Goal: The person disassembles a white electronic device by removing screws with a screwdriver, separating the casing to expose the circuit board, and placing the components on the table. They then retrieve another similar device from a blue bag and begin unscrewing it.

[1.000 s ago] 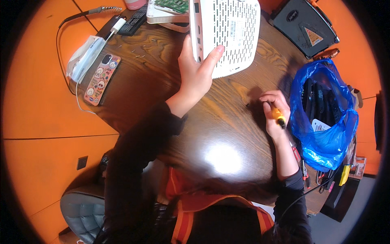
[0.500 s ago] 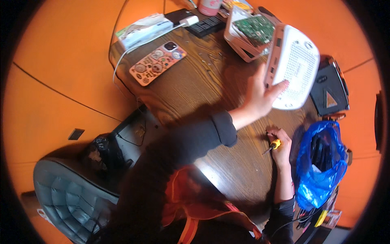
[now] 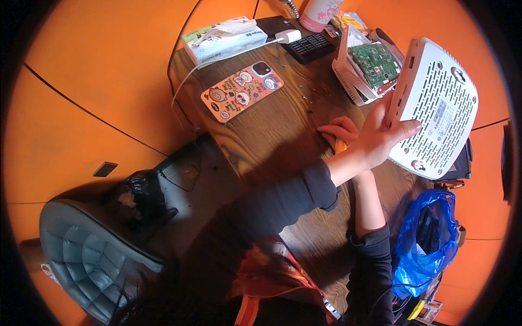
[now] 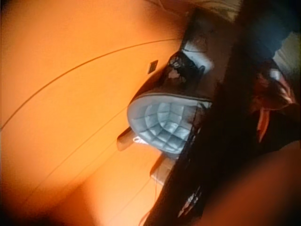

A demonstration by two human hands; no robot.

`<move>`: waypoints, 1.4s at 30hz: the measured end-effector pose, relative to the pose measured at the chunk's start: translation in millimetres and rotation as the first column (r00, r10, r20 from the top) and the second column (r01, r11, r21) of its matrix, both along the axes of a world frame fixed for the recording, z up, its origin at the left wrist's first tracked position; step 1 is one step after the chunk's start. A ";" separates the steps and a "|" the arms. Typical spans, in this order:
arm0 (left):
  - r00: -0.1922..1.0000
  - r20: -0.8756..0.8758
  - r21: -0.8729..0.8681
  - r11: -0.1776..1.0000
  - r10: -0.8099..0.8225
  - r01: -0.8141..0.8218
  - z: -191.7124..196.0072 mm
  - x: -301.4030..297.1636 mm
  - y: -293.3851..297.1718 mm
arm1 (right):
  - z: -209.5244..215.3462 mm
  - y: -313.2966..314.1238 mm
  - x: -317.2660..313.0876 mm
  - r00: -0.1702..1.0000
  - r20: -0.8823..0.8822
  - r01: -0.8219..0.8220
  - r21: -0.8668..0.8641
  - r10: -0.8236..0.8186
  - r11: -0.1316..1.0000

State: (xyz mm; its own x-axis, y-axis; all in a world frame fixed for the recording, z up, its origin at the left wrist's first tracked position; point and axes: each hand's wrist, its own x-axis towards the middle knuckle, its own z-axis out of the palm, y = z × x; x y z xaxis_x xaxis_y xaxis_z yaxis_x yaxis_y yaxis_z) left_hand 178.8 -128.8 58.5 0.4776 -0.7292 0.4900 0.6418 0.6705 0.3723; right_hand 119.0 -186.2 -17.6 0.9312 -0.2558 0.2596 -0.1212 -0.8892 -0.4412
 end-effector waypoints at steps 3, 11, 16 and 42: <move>0.997 0.047 0.006 0.999 0.053 -0.054 -4.0 3.2 -5.0 | -3.2 -0.5 3.6 0.998 0.035 0.045 0.020 -0.046 0.999; 0.915 -0.262 0.081 0.938 -0.306 0.336 -19.1 -1.0 -18.6 | 11.9 18.4 -65.8 0.915 0.266 0.338 -0.100 -0.302 0.936; 0.898 -0.230 0.096 0.909 -0.376 0.405 -28.9 8.1 -18.8 | 7.2 40.2 -132.4 0.699 0.483 0.592 0.025 -0.528 0.806; 0.872 -0.139 0.234 0.840 -0.470 0.490 -47.7 -10.2 -1.1 | -4.2 48.2 -191.0 0.335 0.385 0.282 0.830 -0.860 0.481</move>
